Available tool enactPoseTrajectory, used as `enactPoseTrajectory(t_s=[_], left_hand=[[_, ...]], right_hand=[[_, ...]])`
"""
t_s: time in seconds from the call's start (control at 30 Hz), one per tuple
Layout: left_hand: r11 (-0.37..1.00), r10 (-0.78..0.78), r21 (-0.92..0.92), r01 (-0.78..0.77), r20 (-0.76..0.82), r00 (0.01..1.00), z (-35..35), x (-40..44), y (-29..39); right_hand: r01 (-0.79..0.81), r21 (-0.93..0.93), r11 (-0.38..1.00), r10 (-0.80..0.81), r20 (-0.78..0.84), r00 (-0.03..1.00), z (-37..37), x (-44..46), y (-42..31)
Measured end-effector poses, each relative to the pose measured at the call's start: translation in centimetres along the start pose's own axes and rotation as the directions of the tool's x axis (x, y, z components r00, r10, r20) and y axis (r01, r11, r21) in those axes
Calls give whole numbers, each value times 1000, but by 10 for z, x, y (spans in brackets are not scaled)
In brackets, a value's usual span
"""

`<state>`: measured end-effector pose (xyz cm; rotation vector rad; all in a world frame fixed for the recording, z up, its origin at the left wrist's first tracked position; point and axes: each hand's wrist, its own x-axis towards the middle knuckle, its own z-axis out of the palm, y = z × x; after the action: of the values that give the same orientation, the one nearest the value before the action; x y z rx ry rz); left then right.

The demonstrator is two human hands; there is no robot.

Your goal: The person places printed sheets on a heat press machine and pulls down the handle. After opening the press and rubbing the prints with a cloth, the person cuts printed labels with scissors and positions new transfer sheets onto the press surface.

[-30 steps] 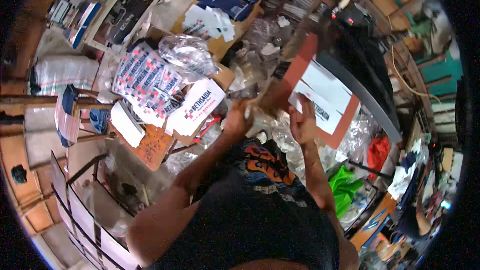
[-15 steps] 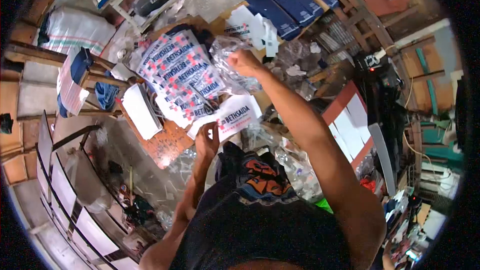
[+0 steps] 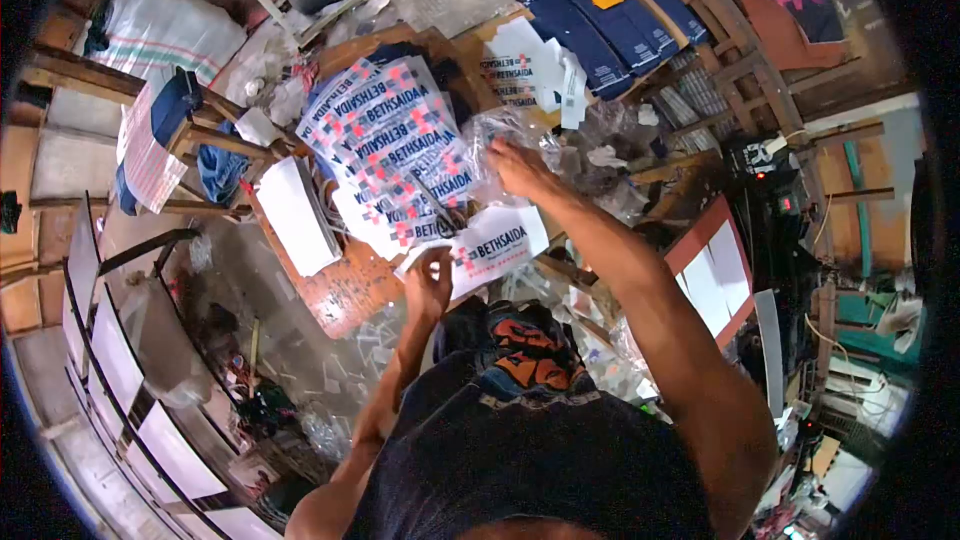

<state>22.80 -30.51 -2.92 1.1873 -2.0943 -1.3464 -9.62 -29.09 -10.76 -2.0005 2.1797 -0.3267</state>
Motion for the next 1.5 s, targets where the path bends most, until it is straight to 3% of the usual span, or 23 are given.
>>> enactPoseTrajectory(t_s=[0.03,0.1,0.17,0.23,0.27,0.3,0.37,0.4,0.43,0.47,0.5,0.53,0.6,0.67,0.77,0.8,0.83,0.9,0.97,1.13,1.27,1.43,1.5], left_hand=[[996,88,15,-88,4,996,3,16,16],[995,27,-92,-28,-6,1000,23,54,31],[996,-66,-55,64,-30,997,42,87,53],[998,-62,22,62,-15,998,75,125,21],[989,-89,130,77,91,992,76,141,19],[990,-10,137,-18,200,980,88,159,-11],[999,22,21,-25,146,989,82,147,7],[999,26,21,-30,162,986,79,138,14],[985,62,-171,-38,138,988,76,128,17],[934,88,-354,-44,109,990,72,119,20],[937,88,-347,-40,124,988,68,110,24],[932,49,-362,-2,119,992,64,104,32],[926,-15,-374,57,115,993,54,96,49],[929,-52,-362,80,87,995,53,97,43],[908,-99,-406,104,34,995,47,97,36],[928,-96,-359,101,32,995,44,98,35],[945,-92,-311,98,34,995,43,99,34],[905,-112,-410,117,36,993,42,100,39],[908,-143,-390,154,58,988,39,101,46],[901,-51,-426,84,88,995,35,102,71],[933,-14,-356,48,98,995,31,99,72],[924,27,-383,10,92,995,29,96,71],[905,-13,-422,60,114,993,27,96,66]], right_hand=[[41,-4,999,-41,-40,998,3,-1,0],[87,-5,996,-87,-75,993,3,1,-2],[-31,75,997,30,18,999,1,4,-13],[-94,80,992,89,69,994,-1,3,-24],[-116,57,992,111,71,991,-5,0,-28],[-139,31,990,137,71,988,-9,-3,-28],[-129,64,990,130,-7,992,11,-8,-12],[-105,134,985,111,-38,993,19,-12,-6],[-77,207,975,94,-70,993,24,-14,-2],[-167,405,899,188,-13,982,23,-13,-3],[-254,579,775,280,45,959,23,-13,-3],[-304,393,868,298,76,951,23,-6,-7],[-340,192,921,324,108,940,5,-2,-18],[-260,135,956,245,119,962,-38,1,-35],[-310,248,918,310,39,950,-39,10,-42],[-262,331,906,297,-60,953,-43,7,-42],[-261,332,906,296,-60,953,-59,5,-43],[-145,463,874,157,14,988,-88,3,-43],[-81,379,922,108,-50,993,-88,-2,-42],[-335,95,938,324,113,939,-71,-7,-21],[-373,127,919,374,21,927,-58,-1,-34],[-477,244,844,424,239,873,-44,11,-41],[-437,222,872,410,157,898,-52,8,-45]])
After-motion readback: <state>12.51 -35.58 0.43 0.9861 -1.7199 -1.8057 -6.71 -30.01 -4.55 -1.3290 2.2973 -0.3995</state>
